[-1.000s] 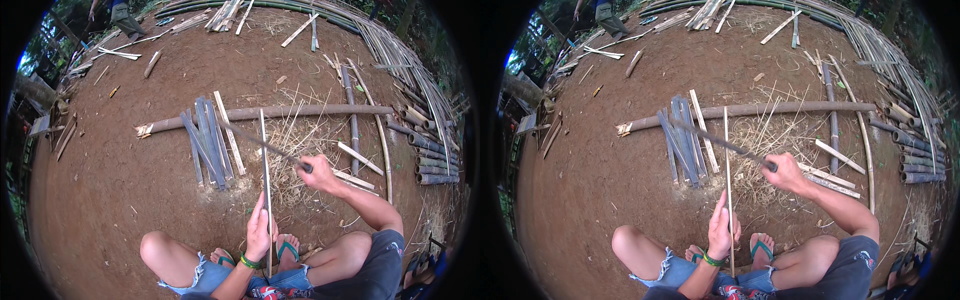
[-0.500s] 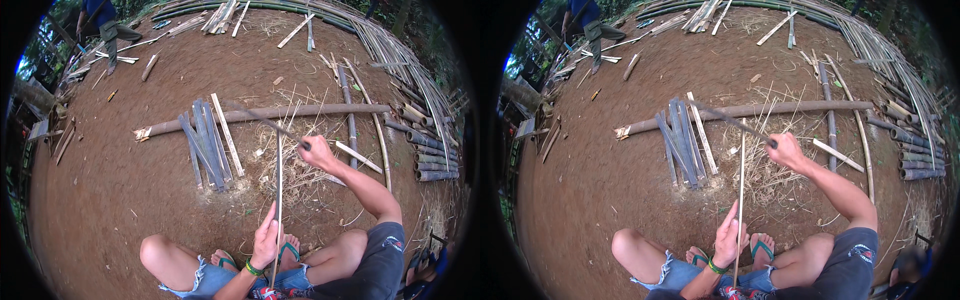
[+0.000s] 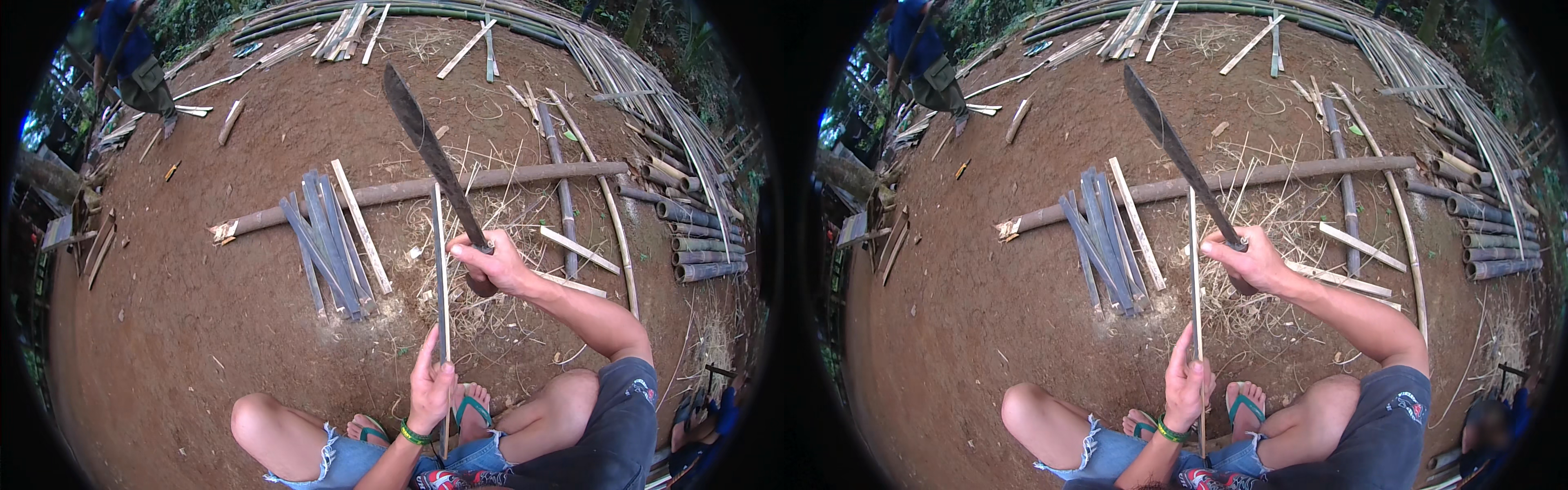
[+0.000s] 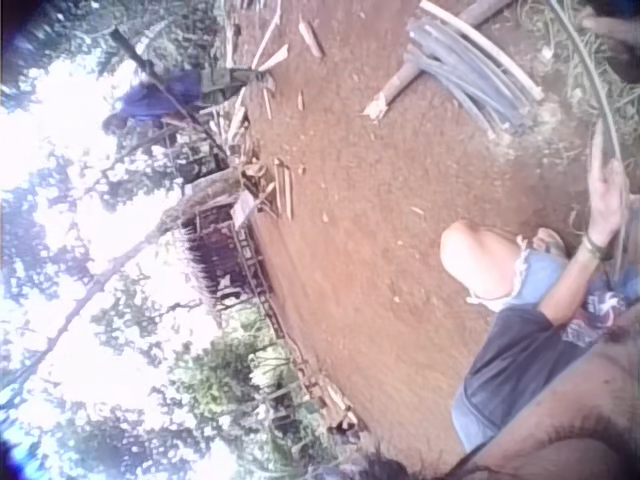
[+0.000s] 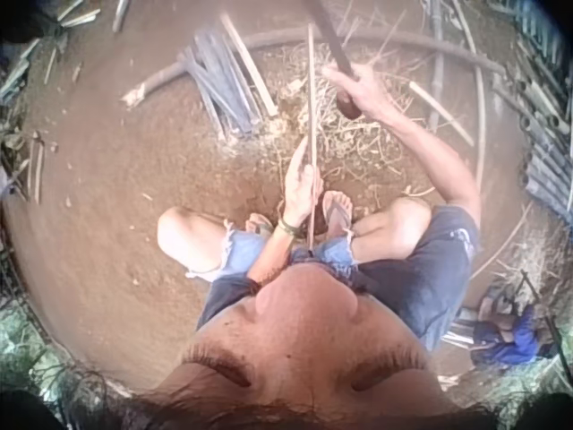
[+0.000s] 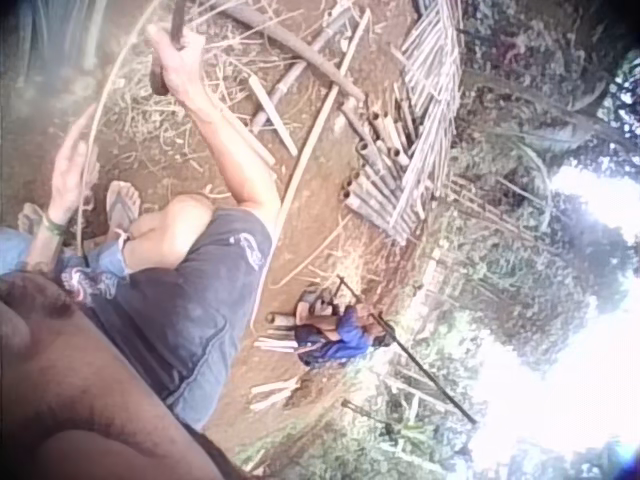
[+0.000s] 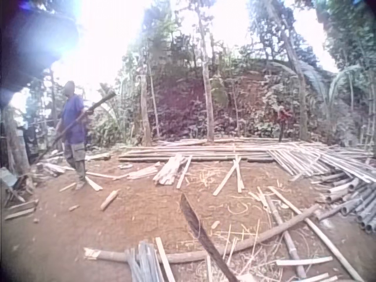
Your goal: The person sits on the ground and uses a machete to shave thin strips from bamboo pieces. They repeatedly hold a bamboo strip and scrape it with the blade to thin it down, then set the finished piece aside and pick up another.
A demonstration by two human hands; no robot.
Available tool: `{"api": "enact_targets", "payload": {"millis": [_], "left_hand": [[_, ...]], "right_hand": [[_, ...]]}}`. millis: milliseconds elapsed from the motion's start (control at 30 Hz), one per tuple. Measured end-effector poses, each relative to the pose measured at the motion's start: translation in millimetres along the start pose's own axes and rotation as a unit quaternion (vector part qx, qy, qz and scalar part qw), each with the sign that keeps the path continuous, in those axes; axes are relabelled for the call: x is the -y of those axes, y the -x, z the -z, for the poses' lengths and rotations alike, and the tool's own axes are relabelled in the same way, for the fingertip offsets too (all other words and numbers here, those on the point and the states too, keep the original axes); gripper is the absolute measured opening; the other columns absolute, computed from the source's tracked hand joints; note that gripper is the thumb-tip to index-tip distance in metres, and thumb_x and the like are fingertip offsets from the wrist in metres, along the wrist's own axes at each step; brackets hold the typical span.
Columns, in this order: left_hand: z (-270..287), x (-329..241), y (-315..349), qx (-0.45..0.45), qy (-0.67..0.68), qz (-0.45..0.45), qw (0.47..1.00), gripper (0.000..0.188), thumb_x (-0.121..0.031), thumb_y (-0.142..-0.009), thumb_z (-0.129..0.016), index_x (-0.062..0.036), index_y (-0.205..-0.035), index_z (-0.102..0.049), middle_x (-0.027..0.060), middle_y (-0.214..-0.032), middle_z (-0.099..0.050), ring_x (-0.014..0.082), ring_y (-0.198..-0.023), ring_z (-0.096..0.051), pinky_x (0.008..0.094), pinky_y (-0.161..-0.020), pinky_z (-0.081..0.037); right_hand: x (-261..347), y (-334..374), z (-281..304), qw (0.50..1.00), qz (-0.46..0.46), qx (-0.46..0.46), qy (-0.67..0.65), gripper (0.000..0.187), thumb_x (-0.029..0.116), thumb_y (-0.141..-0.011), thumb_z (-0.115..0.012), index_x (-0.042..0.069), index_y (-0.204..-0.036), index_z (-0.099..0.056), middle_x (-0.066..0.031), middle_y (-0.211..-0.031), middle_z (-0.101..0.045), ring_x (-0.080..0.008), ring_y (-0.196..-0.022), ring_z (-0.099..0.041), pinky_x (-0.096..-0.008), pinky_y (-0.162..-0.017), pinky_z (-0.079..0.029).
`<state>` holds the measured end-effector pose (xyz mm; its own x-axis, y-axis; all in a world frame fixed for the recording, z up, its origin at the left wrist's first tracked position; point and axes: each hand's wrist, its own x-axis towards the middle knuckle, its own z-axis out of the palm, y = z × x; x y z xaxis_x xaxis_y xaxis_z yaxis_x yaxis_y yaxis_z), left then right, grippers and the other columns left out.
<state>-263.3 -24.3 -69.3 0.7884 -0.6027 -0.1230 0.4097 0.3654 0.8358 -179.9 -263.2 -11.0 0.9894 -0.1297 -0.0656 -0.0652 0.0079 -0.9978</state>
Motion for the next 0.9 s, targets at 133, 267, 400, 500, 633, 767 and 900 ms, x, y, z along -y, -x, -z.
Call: {"api": "enact_targets", "payload": {"millis": [133, 267, 400, 500, 633, 767, 900], "left_hand": [[-3, -7, -1, 0.009, -0.001, 0.03, 1.0, 0.075, -0.017, -0.101, -0.056, -0.009, -0.16, -0.012, -0.0033, -0.063, -0.045, 0.0049, -0.047, -0.04, 0.0217, -0.043, -0.03], [7, -8, -3, 0.031, 0.167, 0.077, 0.982, 0.06, -0.019, -0.104, -0.049, -0.0137, -0.157, -0.021, 0.0003, -0.068, -0.045, 0.0079, -0.047, -0.039, 0.0224, -0.044, -0.031], [8, -9, -5, 0.023, 0.254, 0.117, 0.96, 0.035, -0.03, -0.109, -0.037, -0.0155, -0.141, -0.037, 0.0036, -0.081, -0.045, 0.0094, -0.051, -0.039, 0.023, -0.047, -0.033], [12, -8, -6, 0.037, 0.295, 0.139, 0.945, 0.027, -0.035, -0.111, -0.032, -0.0159, -0.127, -0.042, 0.0039, -0.09, -0.047, 0.0086, -0.056, -0.041, 0.0226, -0.051, -0.035], [11, -14, -8, -0.001, 0.283, 0.124, 0.951, 0.025, -0.034, -0.111, -0.032, -0.0187, -0.128, -0.042, 0.0031, -0.092, -0.047, 0.008, -0.057, -0.04, 0.0217, -0.052, -0.035], [17, -12, -10, 0.011, 0.299, 0.096, 0.949, 0.023, -0.03, -0.11, -0.036, -0.019, -0.129, -0.042, 0.0024, -0.092, -0.046, 0.0069, -0.056, -0.039, 0.0208, -0.051, -0.033], [17, -15, -10, -0.02, 0.235, 0.103, 0.966, 0.021, -0.016, -0.107, -0.044, -0.019, -0.128, -0.042, 0.0005, -0.088, -0.045, 0.0058, -0.056, -0.037, 0.0213, -0.05, -0.031]], "right_hand": [[-2, 4, -6, 0.999, -0.006, 0.002, 0.042, 0.023, 0.024, -0.095, -0.07, 0.001, -0.094, -0.072, 0.0061, -0.058, -0.055, -0.0016, -0.049, -0.046, -0.023, -0.044, -0.03], [2, 4, -6, 0.993, 0.015, -0.032, 0.112, 0.025, 0.025, -0.094, -0.071, 0.002, -0.086, -0.072, 0.0058, -0.059, -0.055, -0.002, -0.053, -0.047, -0.0246, -0.046, -0.032], [1, 8, -4, 0.971, 0.049, -0.054, 0.228, 0.031, 0.028, -0.093, -0.072, 0.001, -0.078, -0.068, 0.0041, -0.058, -0.055, -0.0054, -0.054, -0.045, -0.0295, -0.048, -0.033], [5, 14, -8, 0.954, 0.072, -0.039, 0.29, 0.031, 0.026, -0.092, -0.072, -0.001, -0.078, -0.067, -0.0024, -0.055, -0.054, -0.0077, -0.054, -0.047, -0.031, -0.05, -0.037], [3, 21, -11, 0.936, 0.094, 0.007, 0.339, 0.028, 0.025, -0.09, -0.073, 0.0, -0.078, -0.068, -0.0102, -0.052, -0.056, -0.0159, -0.047, -0.053, -0.0346, -0.048, -0.041], [-5, 29, -14, 0.907, 0.133, 0.045, 0.397, 0.024, 0.024, -0.087, -0.074, 0.003, -0.077, -0.07, -0.0154, -0.056, -0.062, -0.0266, -0.047, -0.062, -0.0388, -0.046, -0.046], [-21, 50, -22, 0.882, 0.152, 0.125, 0.429, 0.018, 0.02, -0.078, -0.076, 0.004, -0.075, -0.068, -0.015, -0.059, -0.064, -0.0336, -0.051, -0.064, -0.0435, -0.049, -0.049]]}}
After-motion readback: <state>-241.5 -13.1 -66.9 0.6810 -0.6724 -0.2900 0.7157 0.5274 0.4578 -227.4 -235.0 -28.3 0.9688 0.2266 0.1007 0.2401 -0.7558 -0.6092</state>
